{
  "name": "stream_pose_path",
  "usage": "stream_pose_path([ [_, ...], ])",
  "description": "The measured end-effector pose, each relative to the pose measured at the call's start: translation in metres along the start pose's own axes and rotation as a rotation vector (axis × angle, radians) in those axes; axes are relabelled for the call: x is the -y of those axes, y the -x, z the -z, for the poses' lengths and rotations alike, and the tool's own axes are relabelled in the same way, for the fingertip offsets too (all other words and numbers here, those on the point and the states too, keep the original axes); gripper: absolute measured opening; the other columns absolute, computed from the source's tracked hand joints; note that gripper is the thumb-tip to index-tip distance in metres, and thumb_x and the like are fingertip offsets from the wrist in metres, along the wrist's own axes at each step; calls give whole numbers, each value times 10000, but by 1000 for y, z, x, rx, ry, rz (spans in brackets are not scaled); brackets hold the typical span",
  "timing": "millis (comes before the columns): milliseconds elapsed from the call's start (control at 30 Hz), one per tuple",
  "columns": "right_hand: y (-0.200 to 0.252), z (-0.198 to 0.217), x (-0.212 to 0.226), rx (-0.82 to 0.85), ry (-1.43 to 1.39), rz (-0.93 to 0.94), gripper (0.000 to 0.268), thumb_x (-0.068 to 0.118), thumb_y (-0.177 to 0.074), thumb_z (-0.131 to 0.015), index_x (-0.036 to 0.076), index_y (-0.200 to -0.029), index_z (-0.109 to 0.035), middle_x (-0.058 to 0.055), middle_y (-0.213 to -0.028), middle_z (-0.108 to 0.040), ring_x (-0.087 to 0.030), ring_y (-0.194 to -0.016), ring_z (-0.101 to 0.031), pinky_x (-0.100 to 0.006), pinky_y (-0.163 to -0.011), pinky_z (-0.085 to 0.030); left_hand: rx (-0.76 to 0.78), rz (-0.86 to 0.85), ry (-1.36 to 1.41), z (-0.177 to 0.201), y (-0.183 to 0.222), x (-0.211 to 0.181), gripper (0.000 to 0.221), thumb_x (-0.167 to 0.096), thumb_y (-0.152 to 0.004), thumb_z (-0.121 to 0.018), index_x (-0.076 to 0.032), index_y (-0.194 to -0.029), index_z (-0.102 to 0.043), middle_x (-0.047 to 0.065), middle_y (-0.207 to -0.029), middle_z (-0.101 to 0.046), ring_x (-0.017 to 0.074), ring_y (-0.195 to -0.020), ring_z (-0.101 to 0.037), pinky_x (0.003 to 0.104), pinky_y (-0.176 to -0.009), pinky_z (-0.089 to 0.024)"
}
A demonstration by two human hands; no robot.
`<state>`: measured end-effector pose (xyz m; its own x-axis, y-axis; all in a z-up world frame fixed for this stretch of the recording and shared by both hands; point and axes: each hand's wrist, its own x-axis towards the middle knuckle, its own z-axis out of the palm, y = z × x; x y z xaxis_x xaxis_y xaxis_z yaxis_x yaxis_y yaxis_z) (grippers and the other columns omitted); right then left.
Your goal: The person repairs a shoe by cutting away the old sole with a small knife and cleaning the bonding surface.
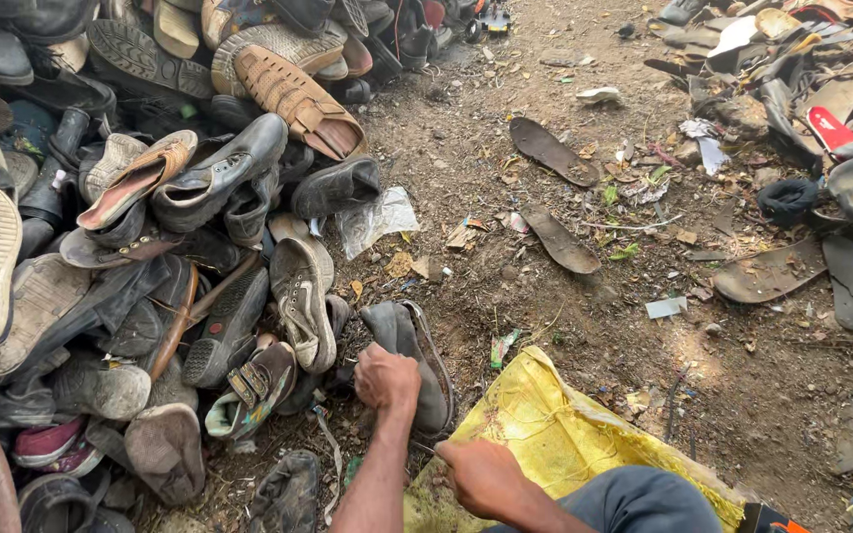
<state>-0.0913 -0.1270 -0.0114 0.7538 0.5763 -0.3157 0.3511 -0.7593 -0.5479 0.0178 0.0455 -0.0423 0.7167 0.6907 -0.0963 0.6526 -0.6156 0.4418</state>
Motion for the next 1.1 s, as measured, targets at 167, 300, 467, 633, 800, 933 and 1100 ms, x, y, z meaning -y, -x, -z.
stream_pose_path([
  [167, 16, 19, -15, 25, -47, -44, 269, 159, -887, -546, 158, -1132, -656, -216, -876, -698, -437, -870, -668, -570, -739, -502, 1, -22, 29, 27, 8, -1, 284, -216, -864, -755, -22, -1051, -662, 146, -1035, -716, 301, -920, -707, 453, -790, -568],
  [300, 11, 54, -33, -93, -327, -433, 365, 329, -974, -556, 226, -1323, -586, -163, -903, -713, -330, -808, -708, -471, -734, -541, -167, 11, 155, 85, 13, 13, 282, -232, -874, -792, 7, -980, -686, 163, -979, -726, 294, -831, -719, 448, -726, -577],
  [467, -7, 67, -25, -342, -892, -160, 408, 236, -834, -785, 60, -1172, -640, -95, -987, -705, -232, -821, -645, -399, -730, -528, 501, -169, 798, 97, 26, 59, 322, -123, -731, -832, 18, -1012, -764, 141, -910, -797, 238, -784, -738, 406, -787, -604],
  [633, -36, 34, -13, -173, -1024, -31, 639, 111, -730, -870, 99, -1294, -572, -45, -1143, -718, -128, -1038, -671, -285, -935, -506, 754, 128, 1209, 15, 52, 59, 259, -193, -814, -785, -60, -1030, -731, 35, -908, -719, 171, -815, -669, 370, -785, -529],
  [800, -37, 45, -64, -239, -1260, -225, 470, 47, -685, -833, 3, -1120, -663, -119, -902, -744, -233, -761, -729, -403, -717, -597, 392, -12, 980, -6, 42, 64, 483, -439, -983, -692, 20, -1096, -788, 55, -869, -649, 187, -819, -589, 391, -771, -501],
  [933, -10, 124, -143, -269, -1097, -243, 358, 82, -744, -820, -14, -1063, -689, -108, -815, -741, -234, -660, -684, -403, -647, -548, 453, 213, 324, 7, 41, 63, 485, -460, -937, -685, -44, -1186, -710, 66, -940, -714, 202, -872, -677, 398, -804, -533],
  [1100, 1, 124, -140, -335, -1051, -361, 279, 92, -821, -759, 7, -1075, -683, -112, -828, -736, -236, -637, -613, -415, -623, -489, 251, 41, 118, -5, 68, 37, 743, -427, -757, -871, -19, -1292, -556, 143, -1093, -653, 280, -919, -654, 481, -758, -529],
])
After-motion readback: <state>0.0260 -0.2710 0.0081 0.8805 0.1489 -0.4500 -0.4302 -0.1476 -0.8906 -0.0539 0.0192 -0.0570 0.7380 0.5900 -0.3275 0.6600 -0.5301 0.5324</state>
